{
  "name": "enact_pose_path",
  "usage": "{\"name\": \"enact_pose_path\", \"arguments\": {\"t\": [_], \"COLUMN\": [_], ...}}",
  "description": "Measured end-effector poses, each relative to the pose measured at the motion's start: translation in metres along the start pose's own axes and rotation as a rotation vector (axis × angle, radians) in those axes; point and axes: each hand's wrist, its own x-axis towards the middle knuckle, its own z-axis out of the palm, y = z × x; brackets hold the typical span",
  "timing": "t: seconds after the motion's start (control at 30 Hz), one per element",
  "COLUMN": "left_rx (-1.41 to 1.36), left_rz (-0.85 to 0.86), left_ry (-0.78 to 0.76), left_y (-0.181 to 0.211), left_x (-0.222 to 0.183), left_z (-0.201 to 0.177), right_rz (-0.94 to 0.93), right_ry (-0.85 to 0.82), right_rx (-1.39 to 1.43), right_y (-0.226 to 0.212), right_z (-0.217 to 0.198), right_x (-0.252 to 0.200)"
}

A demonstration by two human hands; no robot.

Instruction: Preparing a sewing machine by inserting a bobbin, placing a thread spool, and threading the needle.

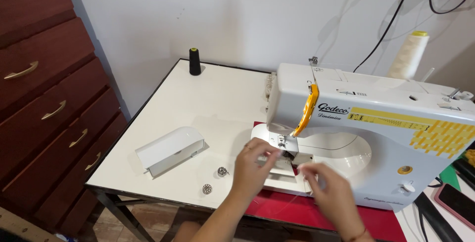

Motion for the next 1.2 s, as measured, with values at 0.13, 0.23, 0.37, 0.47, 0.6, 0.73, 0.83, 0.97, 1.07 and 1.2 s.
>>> {"name": "enact_pose_path", "arguments": {"t": [0.13,0.23,0.37,0.47,0.6,0.73,0.83,0.97,1.07,1.2], "left_rx": [0.17,0.168,0.131,0.123,0.125,0.11,0.103,0.048,0.063,0.117], "left_rz": [0.199,0.228,0.23,0.22,0.213,0.213,0.213,0.22,0.205,0.209], "left_ry": [0.271,0.333,0.348,0.326,0.32,0.331,0.328,0.276,0.2,0.115], "left_y": [-0.025,-0.022,-0.017,-0.014,-0.012,-0.013,-0.014,-0.009,-0.012,-0.024], "left_x": [0.003,0.01,0.012,0.011,0.011,0.012,0.012,0.009,0.003,-0.011], "left_z": [0.003,0.004,0.0,-0.002,-0.003,-0.003,-0.004,0.0,0.003,-0.001], "right_rz": [-0.137,-0.225,-0.369,-0.178,0.236,0.346,-0.049,-0.325,-0.534,-0.674], "right_ry": [0.094,0.216,-0.065,-0.094,-0.151,-0.235,-0.045,0.084,0.154,0.112], "right_rx": [-0.407,-0.524,-1.206,-1.025,-0.604,-0.513,-0.45,-0.461,-0.46,-0.443], "right_y": [0.012,0.041,0.076,0.094,0.108,0.017,0.031,0.001,-0.003,0.002], "right_z": [-0.003,0.012,0.023,0.04,0.054,0.026,0.033,0.015,0.004,-0.017], "right_x": [0.048,0.075,0.102,0.118,0.132,0.085,0.078,0.043,0.028,0.015]}}
